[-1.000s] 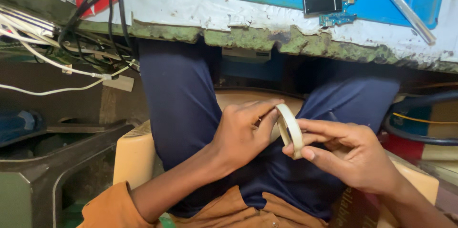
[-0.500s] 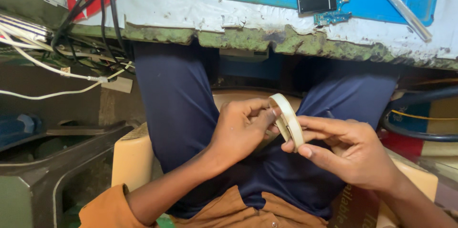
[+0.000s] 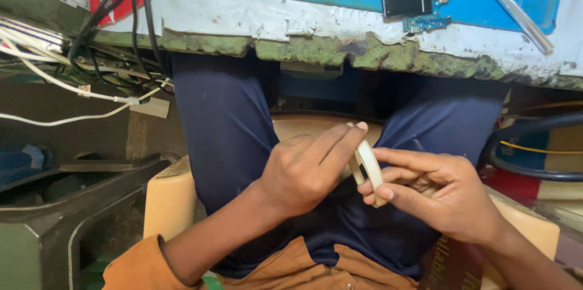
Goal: The person works at a repair bench on a disassembled Samsung phone, using a metal pry tool to lift and adjust components on the exposed motherboard while steadying the board with the other hand. They then take a roll of tape, peel a length of it on their lap, and bring the tape back toward the phone on the mat.
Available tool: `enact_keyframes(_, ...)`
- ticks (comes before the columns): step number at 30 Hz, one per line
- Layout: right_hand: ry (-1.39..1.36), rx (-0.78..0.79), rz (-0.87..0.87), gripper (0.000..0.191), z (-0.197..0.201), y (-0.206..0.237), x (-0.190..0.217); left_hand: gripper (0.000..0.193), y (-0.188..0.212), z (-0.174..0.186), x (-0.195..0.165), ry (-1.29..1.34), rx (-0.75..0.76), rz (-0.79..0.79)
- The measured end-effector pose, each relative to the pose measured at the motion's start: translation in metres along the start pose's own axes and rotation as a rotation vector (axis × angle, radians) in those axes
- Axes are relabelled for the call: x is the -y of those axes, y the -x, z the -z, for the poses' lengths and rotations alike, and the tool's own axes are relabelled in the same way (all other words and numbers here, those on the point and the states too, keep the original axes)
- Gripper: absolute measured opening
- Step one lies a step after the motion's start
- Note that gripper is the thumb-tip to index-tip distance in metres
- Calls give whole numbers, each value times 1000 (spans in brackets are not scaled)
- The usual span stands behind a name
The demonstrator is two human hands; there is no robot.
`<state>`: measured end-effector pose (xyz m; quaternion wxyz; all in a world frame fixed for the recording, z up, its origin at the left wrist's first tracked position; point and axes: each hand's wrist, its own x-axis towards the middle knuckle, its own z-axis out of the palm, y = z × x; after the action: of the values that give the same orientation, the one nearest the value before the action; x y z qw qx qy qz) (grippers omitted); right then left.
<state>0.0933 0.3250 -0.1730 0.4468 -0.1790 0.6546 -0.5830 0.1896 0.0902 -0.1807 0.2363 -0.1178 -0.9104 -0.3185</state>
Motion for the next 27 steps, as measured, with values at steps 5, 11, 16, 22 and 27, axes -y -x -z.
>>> enact_keyframes(5, -42, 41, -15, 64, -1, 0, 4, 50, 6, -10, 1, 65, -8, 123)
enact_keyframes(11, -40, 29, -79, 66, -2, -1, 11, 41, 6, -11, 0, 207, -4, 236)
enact_keyframes(16, -112, 89, -27, 66, 2, 2, 14, 30, 4, -16, -1, 337, -30, 379)
enact_keyframes(22, -128, 78, -10, 65, 2, 4, 17, 24, 0, -22, -2, 449, -2, 566)
enact_keyframes(27, -59, -7, -110, 66, -1, 4, 20, 24, -1, -20, -3, 452, -6, 575)
